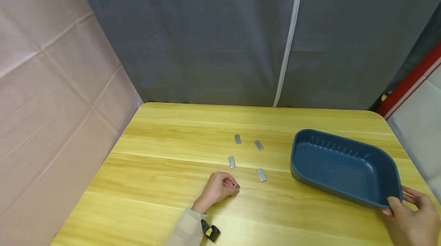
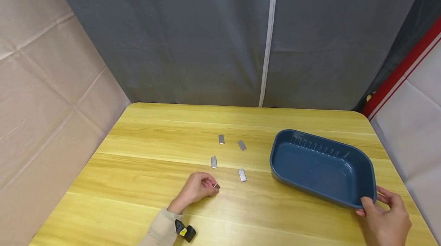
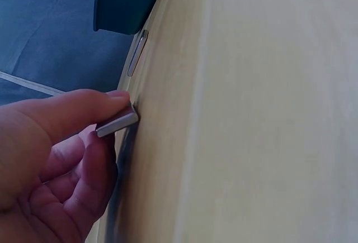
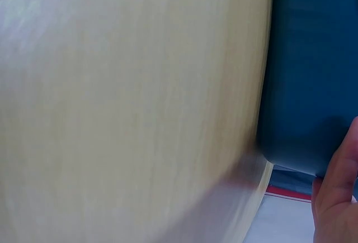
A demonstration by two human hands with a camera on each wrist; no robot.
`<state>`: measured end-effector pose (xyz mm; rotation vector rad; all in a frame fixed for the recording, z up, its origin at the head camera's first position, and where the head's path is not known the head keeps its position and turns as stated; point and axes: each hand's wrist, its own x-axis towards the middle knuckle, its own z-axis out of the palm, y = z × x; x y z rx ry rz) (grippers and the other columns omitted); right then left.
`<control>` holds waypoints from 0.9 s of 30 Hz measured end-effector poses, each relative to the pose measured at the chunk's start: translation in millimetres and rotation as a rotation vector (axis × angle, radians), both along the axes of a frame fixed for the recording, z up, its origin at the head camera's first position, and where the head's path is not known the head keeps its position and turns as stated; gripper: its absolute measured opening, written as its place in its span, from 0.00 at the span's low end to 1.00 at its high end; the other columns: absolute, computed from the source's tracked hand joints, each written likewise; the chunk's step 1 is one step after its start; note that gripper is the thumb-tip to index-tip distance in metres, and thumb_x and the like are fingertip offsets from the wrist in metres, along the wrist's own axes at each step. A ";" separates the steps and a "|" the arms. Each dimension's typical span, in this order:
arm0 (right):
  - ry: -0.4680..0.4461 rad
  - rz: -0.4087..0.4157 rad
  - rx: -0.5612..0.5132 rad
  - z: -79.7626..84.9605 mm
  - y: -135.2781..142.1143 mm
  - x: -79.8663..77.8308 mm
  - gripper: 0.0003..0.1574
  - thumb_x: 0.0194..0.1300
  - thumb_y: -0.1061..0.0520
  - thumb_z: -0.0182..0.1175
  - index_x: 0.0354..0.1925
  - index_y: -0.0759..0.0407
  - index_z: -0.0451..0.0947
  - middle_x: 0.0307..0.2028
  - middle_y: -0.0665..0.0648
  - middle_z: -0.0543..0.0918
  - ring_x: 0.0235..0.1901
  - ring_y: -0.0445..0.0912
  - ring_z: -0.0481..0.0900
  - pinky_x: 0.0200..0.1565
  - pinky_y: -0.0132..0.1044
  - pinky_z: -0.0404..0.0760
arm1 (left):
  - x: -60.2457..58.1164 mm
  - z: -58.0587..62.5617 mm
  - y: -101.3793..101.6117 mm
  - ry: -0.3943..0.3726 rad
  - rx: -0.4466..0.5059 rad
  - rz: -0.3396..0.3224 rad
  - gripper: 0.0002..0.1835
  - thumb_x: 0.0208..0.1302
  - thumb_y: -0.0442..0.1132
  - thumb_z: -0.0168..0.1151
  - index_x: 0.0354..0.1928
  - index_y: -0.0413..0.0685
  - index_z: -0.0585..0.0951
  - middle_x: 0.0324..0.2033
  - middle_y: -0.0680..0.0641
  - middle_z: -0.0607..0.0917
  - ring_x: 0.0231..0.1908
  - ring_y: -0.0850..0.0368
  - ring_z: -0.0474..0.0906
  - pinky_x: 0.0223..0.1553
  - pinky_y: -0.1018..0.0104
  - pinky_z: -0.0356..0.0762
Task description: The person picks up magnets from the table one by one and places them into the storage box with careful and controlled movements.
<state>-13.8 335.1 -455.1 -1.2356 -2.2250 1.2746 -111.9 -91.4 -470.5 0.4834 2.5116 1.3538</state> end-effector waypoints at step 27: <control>-0.011 -0.021 -0.007 -9.4 6.3 -1.0 0.29 0.57 0.62 0.52 0.58 0.51 0.61 0.41 0.65 0.67 0.06 0.29 0.67 0.09 0.35 0.71 | -0.6 4.3 -2.4 -0.025 0.105 0.029 0.08 0.51 0.38 0.65 0.28 0.40 0.79 0.22 0.51 0.80 0.22 0.63 0.74 0.24 0.72 0.75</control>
